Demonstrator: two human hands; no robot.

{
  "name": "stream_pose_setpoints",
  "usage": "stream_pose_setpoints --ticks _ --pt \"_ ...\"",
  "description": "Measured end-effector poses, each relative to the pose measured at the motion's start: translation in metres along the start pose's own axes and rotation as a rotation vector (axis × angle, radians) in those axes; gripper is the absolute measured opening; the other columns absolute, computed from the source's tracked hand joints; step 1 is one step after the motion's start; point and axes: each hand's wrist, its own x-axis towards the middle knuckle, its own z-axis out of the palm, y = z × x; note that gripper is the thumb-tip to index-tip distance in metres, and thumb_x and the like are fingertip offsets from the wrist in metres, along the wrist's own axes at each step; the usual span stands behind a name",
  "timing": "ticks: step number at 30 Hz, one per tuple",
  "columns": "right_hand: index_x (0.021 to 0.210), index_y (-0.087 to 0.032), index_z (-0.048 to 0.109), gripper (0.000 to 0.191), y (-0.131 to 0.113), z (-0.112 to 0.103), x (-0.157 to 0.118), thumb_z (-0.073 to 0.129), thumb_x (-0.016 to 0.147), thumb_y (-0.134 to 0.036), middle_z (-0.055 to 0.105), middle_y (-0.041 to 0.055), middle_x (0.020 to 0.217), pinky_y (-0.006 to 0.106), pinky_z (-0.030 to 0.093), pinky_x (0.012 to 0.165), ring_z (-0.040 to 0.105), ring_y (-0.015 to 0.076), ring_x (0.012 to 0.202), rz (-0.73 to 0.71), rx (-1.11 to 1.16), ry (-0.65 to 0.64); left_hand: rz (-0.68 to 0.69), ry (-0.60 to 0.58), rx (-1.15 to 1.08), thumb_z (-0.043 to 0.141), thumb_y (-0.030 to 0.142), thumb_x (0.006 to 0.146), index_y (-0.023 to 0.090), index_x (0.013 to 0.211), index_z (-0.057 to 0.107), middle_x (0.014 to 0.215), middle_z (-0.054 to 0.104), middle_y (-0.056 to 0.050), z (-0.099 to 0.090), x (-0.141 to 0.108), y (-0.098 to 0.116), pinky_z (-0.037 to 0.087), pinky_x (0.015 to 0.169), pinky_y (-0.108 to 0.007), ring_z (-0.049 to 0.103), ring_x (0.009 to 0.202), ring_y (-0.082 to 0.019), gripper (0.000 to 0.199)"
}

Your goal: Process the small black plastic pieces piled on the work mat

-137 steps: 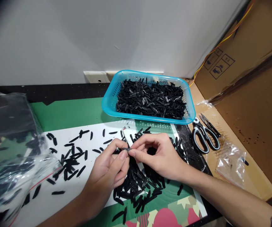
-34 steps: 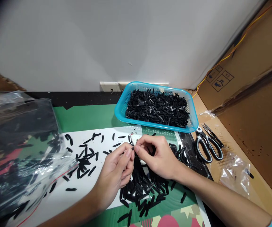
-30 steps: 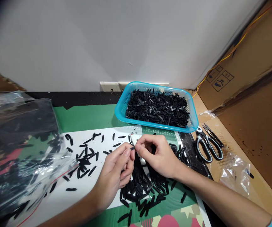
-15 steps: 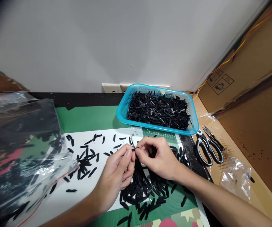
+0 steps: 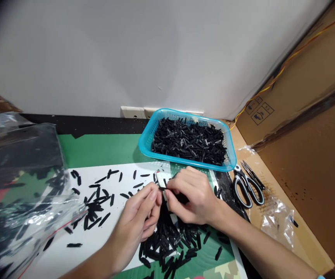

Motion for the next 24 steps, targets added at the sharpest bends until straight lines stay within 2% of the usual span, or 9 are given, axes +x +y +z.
stream_pose_setpoints --ticks 2,5,7,9,12,14,17,20,24 --pt "0.093 -0.023 0.067 0.014 0.005 -0.004 0.004 0.064 0.097 -0.010 0.066 0.0009 0.069 0.037 0.040 0.067 0.057 0.0196 0.063 -0.094 -0.186 0.097 -0.009 -0.002 0.025 0.047 0.065 0.111 0.023 0.093 0.052 0.061 0.029 0.011 0.000 -0.002 0.002 0.016 0.044 -0.019 0.017 0.051 -0.008 0.046" --pt "0.112 -0.023 0.070 0.018 0.013 -0.003 0.009 0.066 0.101 -0.009 0.073 0.0011 0.078 0.040 0.042 0.081 0.065 0.0224 0.076 0.006 -0.406 0.224 -0.014 0.016 0.026 0.045 0.066 0.111 0.023 0.093 0.051 0.061 0.029 0.011 0.002 -0.004 0.007 0.014 0.045 -0.021 0.015 0.050 -0.008 0.047" --pt "0.135 -0.022 0.067 0.033 0.016 0.001 0.010 0.067 0.104 -0.011 0.080 0.0041 0.094 0.040 0.041 0.085 0.069 0.0244 0.087 0.086 -0.503 0.225 -0.007 0.018 0.032 0.045 0.065 0.111 0.023 0.093 0.051 0.061 0.029 0.011 0.003 -0.006 0.009 0.014 0.046 -0.021 0.016 0.050 -0.008 0.046" --pt "0.145 -0.020 0.063 0.041 0.017 0.006 0.008 0.067 0.105 -0.012 0.082 0.0075 0.108 0.039 0.041 0.085 0.069 0.0255 0.095 0.081 -0.542 0.198 -0.001 0.023 0.046 0.046 0.064 0.111 0.024 0.093 0.051 0.060 0.030 0.011 0.004 -0.007 0.011 0.015 0.046 -0.022 0.017 0.049 -0.008 0.045" --pt "0.137 -0.021 0.068 0.034 0.013 0.007 0.003 0.070 0.104 -0.012 0.082 0.0091 0.110 0.040 0.043 0.085 0.068 0.0264 0.097 0.017 -0.525 0.231 -0.002 0.027 0.052 0.046 0.064 0.111 0.023 0.093 0.051 0.061 0.030 0.011 0.003 -0.006 0.009 0.015 0.046 -0.021 0.016 0.049 -0.008 0.045" --pt "0.130 -0.023 0.071 0.032 0.008 0.006 0.000 0.070 0.102 -0.008 0.081 0.0084 0.104 0.040 0.048 0.083 0.068 0.0257 0.093 -0.028 -0.400 0.238 -0.017 0.036 0.043 0.046 0.066 0.110 0.024 0.094 0.051 0.061 0.030 0.011 0.002 -0.006 0.006 0.015 0.046 -0.020 0.017 0.051 -0.009 0.046" --pt "0.124 -0.022 0.072 0.028 -0.002 0.007 -0.004 0.066 0.101 -0.007 0.080 0.0078 0.094 0.039 0.054 0.073 0.066 0.0238 0.082 -0.143 -0.154 0.114 -0.061 0.085 0.032 0.047 0.074 0.106 0.026 0.108 0.054 0.064 0.034 0.010 0.001 -0.006 0.003 0.018 0.047 -0.019 0.023 0.055 -0.011 0.049" --pt "0.118 -0.018 0.073 0.017 -0.015 0.018 -0.009 0.064 0.105 -0.015 0.080 0.0095 0.092 0.039 0.051 0.066 0.062 0.0239 0.076 -0.268 -0.077 -0.042 -0.120 0.139 0.053 0.039 0.086 0.101 0.030 0.128 0.052 0.071 0.045 0.006 0.002 -0.011 0.003 0.028 0.053 -0.018 0.038 0.062 -0.013 0.063" --pt "0.112 -0.017 0.073 0.018 -0.028 0.031 -0.013 0.055 0.112 -0.019 0.078 0.0084 0.092 0.038 0.049 0.071 0.058 0.0224 0.080 -0.172 0.004 -0.149 -0.152 0.206 0.017 0.037 0.088 0.099 0.037 0.142 0.049 0.090 0.062 0.000 0.004 -0.019 0.003 0.048 0.068 -0.026 0.056 0.076 -0.019 0.068"
